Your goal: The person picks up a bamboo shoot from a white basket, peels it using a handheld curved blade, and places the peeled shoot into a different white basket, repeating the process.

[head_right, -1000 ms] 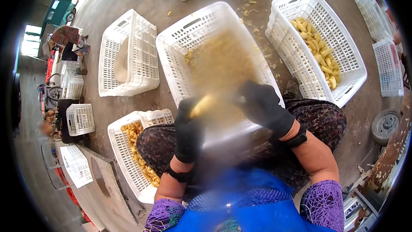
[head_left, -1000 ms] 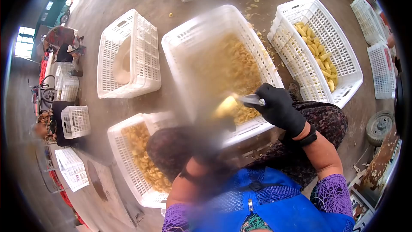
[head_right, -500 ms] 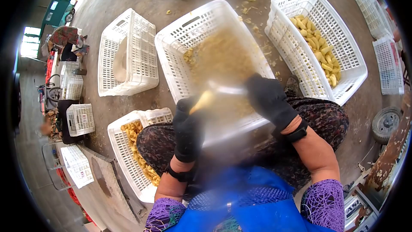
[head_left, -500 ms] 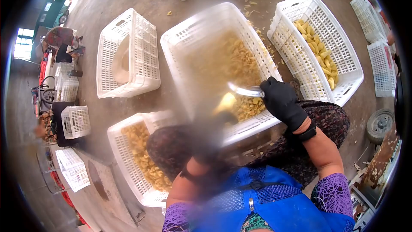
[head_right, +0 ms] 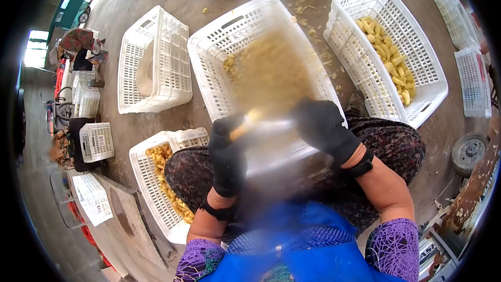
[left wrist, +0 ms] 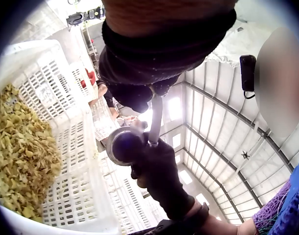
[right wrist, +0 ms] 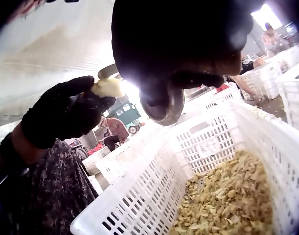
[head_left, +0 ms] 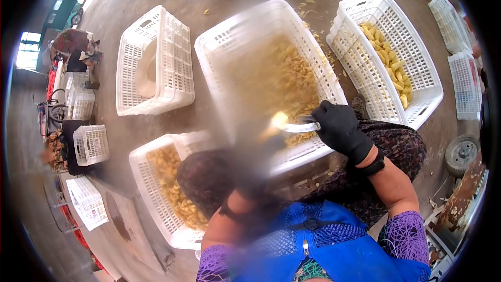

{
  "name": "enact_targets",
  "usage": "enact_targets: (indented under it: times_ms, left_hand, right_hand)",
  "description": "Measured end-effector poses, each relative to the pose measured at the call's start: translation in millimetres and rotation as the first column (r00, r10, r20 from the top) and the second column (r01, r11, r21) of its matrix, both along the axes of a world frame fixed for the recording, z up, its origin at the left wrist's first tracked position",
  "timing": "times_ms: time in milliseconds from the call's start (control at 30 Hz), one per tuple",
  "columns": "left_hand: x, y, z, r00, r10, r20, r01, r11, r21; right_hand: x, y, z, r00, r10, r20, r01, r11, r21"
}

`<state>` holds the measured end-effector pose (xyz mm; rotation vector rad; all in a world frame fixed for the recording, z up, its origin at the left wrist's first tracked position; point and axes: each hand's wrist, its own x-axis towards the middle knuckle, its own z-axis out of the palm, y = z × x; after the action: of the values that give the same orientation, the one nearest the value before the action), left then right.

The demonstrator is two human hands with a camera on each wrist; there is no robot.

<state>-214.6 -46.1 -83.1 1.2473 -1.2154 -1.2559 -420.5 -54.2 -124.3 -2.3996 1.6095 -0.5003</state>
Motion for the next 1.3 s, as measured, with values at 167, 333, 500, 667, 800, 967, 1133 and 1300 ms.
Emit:
enact_targets:
  times_ms: [167,333,500,667,800,967,1133,1300]
  left_hand:
    - [16.2,0.9,-12.4,0.997,-0.037,-0.075,0.042,0.997,0.066]
    - [17.6,-8.4,13.1,0.858,-0.150,0.491,0.366,0.849,-0.380]
    - [18.9,-0.3,-3.2,0.966,-0.157,0.207,0.183,0.976,-0.117]
    - [10.0,-1.7,-4.6,0.998,0.013,0.067,-0.004,0.992,-0.128]
    - [9.0,-1.1,-9.9,1.000,0.017,0.004,-0.017,0.994,-0.110]
    - [6.3,1.8,-8.6,0.999,0.042,0.017,-0.039,0.986,-0.165]
    - [13.7,3.2,-3.9,0.844,0.102,0.526,0.146,0.901,-0.408]
    - [15.1,4.2,1.7,0.952,0.122,0.279,-0.009,0.927,-0.375]
  right_hand:
    - [-14.7,-14.3,-22.9,0.982,-0.166,-0.093,0.161,0.986,-0.052]
    - [-6.4,-16.3,-14.2,0.979,-0.198,0.044,0.201,0.977,-0.075]
    - [1.1,-7.5,-0.6,0.978,-0.076,0.194,0.086,0.995,-0.045]
    - [1.1,-0.8,7.9,0.990,-0.021,0.136,0.023,1.000,-0.018]
    - [0.6,0.7,12.1,0.997,-0.006,0.080,0.008,1.000,-0.021]
    - [-5.5,-2.4,-4.4,0.999,0.025,0.034,-0.020,0.991,-0.136]
    - [-9.2,-5.8,-29.8,0.982,-0.166,-0.089,0.168,0.986,0.008]
    - [-16.3,-11.2,-26.7,0.987,-0.161,0.023,0.160,0.987,0.025]
